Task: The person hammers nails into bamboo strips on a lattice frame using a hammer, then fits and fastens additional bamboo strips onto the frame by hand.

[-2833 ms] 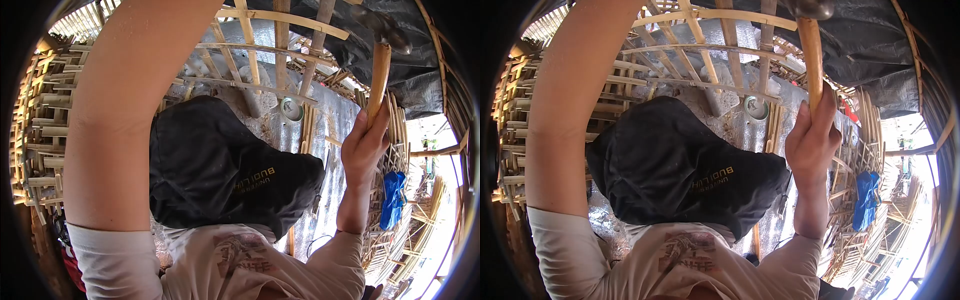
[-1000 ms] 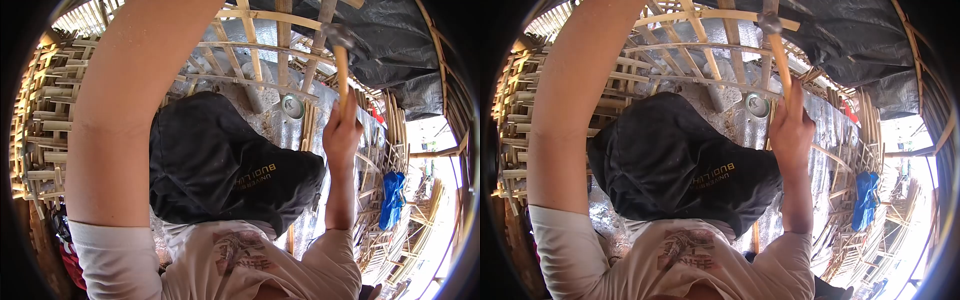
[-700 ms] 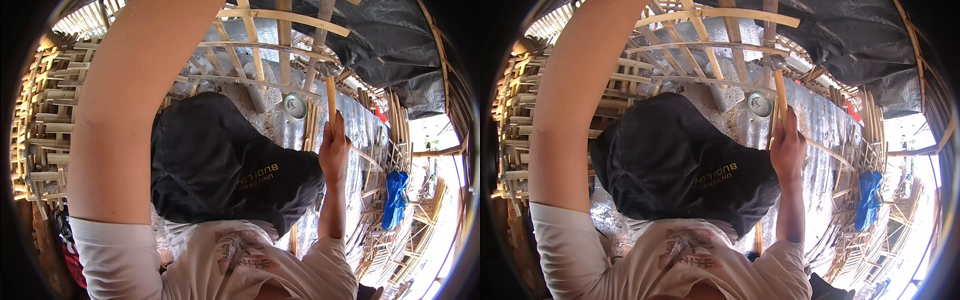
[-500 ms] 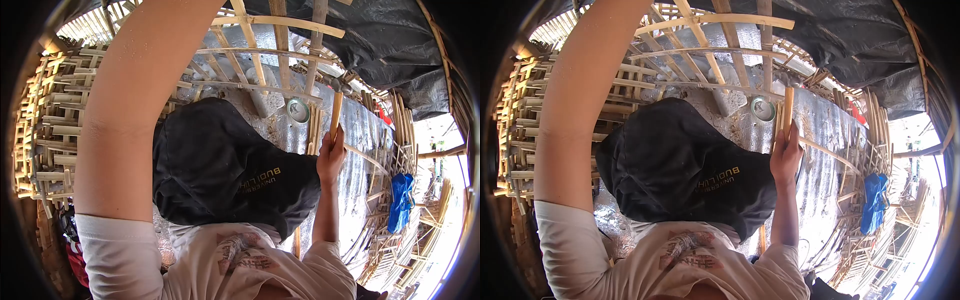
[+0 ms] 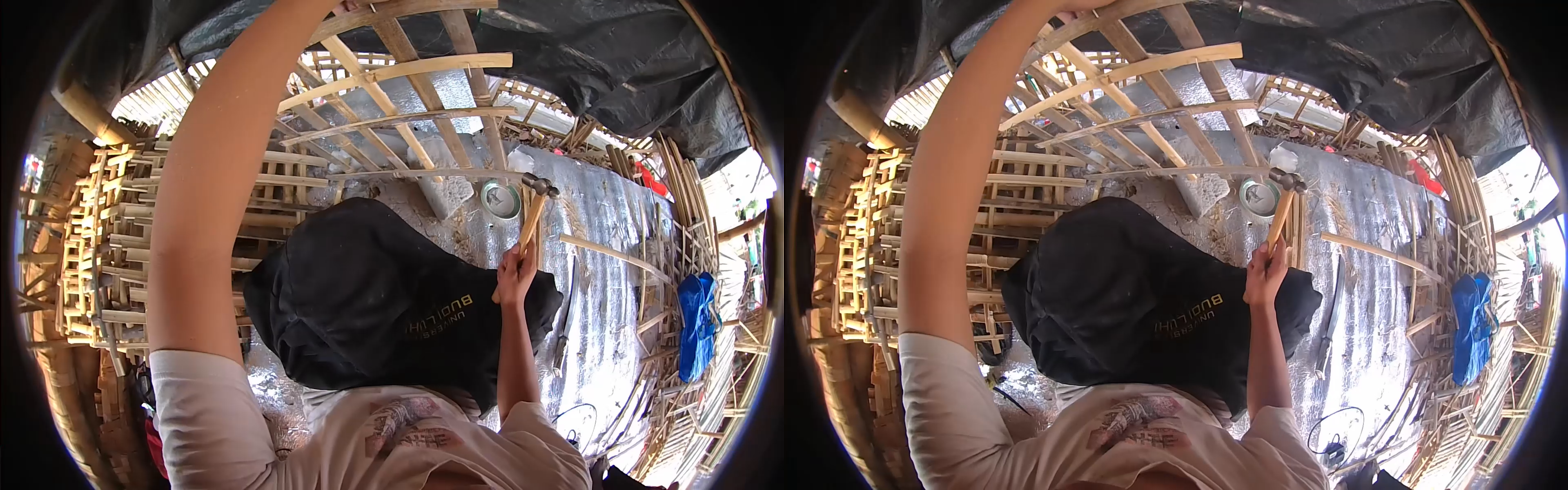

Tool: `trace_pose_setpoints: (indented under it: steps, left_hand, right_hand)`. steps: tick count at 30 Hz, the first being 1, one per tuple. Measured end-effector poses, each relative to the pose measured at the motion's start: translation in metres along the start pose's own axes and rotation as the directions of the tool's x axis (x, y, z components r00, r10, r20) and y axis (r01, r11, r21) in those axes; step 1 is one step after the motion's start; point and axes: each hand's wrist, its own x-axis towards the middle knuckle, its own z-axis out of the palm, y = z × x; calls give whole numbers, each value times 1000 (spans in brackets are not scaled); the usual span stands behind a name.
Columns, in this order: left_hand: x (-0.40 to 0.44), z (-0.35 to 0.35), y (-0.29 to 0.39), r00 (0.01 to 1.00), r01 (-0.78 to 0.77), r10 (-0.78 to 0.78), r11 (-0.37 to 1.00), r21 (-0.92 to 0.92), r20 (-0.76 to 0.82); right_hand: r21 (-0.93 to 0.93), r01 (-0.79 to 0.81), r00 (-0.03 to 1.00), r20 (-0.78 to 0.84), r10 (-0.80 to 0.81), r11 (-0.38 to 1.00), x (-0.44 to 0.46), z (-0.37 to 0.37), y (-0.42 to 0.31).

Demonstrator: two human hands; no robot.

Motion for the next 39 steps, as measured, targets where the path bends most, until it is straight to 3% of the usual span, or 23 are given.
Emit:
trace_pose_setpoints:
  steps: [2,5,8,11,15,20,21,24,27,30,33,36,39]
  left_hand:
    - [-7,-7,7,998,-6,6,1000,-1,55]
    - [29,11,-22,971,-237,238,969,-69,-1]
    - [24,19,-23,971,-208,139,893,-399,-194]
    - [0,12,-4,952,-142,-35,830,-539,-305]
    - [0,25,1,803,-362,-239,533,-765,-546]
    - [0,30,-8,611,-658,-359,265,-704,-706]
    - [-7,31,-9,559,-698,-303,331,-635,-772]
    - [-22,37,-2,473,-768,-285,331,-549,-834]
    - [-28,42,-11,245,-804,-33,551,-222,-969]
    - [-29,45,-11,221,-816,-36,540,-205,-975]
    - [-29,45,-9,258,-832,-179,459,-312,-950]
    - [-31,44,-10,235,-784,-184,545,-298,-954]
    - [-38,41,-6,427,-721,-211,508,-472,-879]
  right_hand:
    - [87,-43,999,-12,44,995,3,-2,6]
    - [155,-72,996,-34,78,985,5,-2,4]
    - [175,-89,994,-41,98,981,4,-2,1]
    - [184,-96,994,-39,105,978,4,-3,5]
    - [197,-100,993,-42,110,975,4,-2,-3]
    - [240,-101,993,-27,111,965,4,-2,-5]
    - [243,-104,993,-28,114,964,3,-1,-7]
    - [249,-94,994,-32,105,964,3,-1,-8]
    - [251,-98,994,-26,108,963,3,-1,-9]
    - [256,-109,993,-24,119,960,4,-3,-4]
    - [260,-121,991,-18,130,958,3,-3,-3]
    - [261,-114,992,-23,125,959,3,-2,-1]
    - [249,-108,993,-22,117,963,3,-3,0]
